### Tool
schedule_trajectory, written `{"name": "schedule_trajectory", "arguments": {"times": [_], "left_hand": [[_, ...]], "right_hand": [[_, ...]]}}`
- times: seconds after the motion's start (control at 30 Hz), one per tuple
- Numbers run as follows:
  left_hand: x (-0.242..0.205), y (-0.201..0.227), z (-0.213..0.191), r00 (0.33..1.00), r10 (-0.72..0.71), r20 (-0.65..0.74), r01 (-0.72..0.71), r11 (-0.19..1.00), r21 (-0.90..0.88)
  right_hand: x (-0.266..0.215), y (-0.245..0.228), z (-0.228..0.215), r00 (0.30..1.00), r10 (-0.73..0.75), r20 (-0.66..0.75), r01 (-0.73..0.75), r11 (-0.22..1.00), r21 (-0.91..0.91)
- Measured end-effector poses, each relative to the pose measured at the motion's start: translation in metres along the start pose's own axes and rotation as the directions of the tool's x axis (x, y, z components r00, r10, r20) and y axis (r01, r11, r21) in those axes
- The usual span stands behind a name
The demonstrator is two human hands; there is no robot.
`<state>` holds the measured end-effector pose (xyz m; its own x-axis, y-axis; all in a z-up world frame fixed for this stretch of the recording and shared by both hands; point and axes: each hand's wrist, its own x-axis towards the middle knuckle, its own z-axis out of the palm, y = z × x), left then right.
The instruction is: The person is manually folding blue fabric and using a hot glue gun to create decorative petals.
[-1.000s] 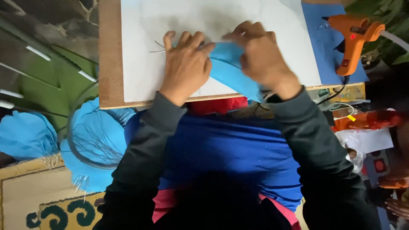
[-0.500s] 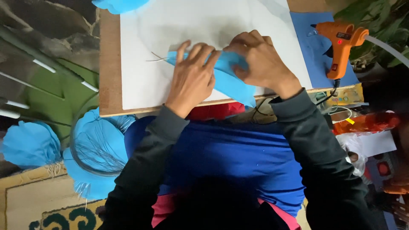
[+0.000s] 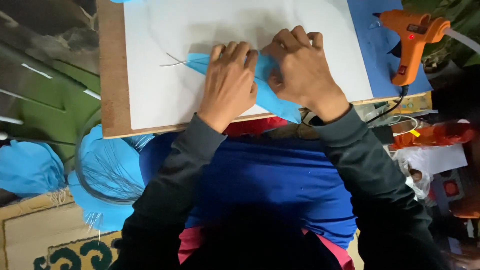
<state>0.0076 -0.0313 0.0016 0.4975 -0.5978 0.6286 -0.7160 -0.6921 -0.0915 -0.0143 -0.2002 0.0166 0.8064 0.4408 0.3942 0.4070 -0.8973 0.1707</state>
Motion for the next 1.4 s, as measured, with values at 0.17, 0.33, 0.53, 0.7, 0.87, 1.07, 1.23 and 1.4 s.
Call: {"name": "schedule_trajectory", "arguments": {"times": [0.17,0.33,0.53,0.7,0.87,1.07,1.23,1.4], "left_hand": [[-0.001,0.002,0.004,1.000,-0.011,-0.008,0.012,0.997,0.076],[-0.003,0.003,0.004,1.000,-0.031,0.001,0.031,0.994,0.108],[-0.006,0.007,0.000,0.996,-0.084,-0.010,0.084,0.983,0.164],[-0.004,0.006,-0.004,0.994,-0.104,-0.017,0.105,0.970,0.218],[-0.006,0.007,-0.004,0.994,-0.105,-0.039,0.110,0.981,0.158],[-0.008,0.007,-0.001,0.992,-0.113,-0.047,0.118,0.984,0.136],[-0.009,0.007,0.000,0.992,-0.119,-0.035,0.123,0.985,0.124],[-0.009,0.008,0.000,0.986,-0.159,-0.048,0.164,0.980,0.113]], "right_hand": [[0.002,0.001,-0.002,1.000,0.013,-0.024,-0.014,1.000,-0.004],[0.000,-0.003,-0.001,0.999,0.041,-0.018,-0.041,0.999,0.004],[-0.004,0.002,-0.003,0.996,-0.009,-0.085,0.005,0.999,-0.044],[-0.005,0.001,0.000,0.997,0.027,-0.070,-0.033,0.995,-0.095],[-0.008,0.006,-0.004,0.998,0.023,-0.060,-0.030,0.992,-0.121],[-0.011,0.006,-0.002,0.997,0.039,-0.073,-0.047,0.993,-0.109],[-0.011,0.007,-0.008,0.998,0.023,-0.057,-0.032,0.986,-0.164],[-0.013,0.002,-0.007,0.992,0.095,-0.088,-0.099,0.994,-0.041]]}}
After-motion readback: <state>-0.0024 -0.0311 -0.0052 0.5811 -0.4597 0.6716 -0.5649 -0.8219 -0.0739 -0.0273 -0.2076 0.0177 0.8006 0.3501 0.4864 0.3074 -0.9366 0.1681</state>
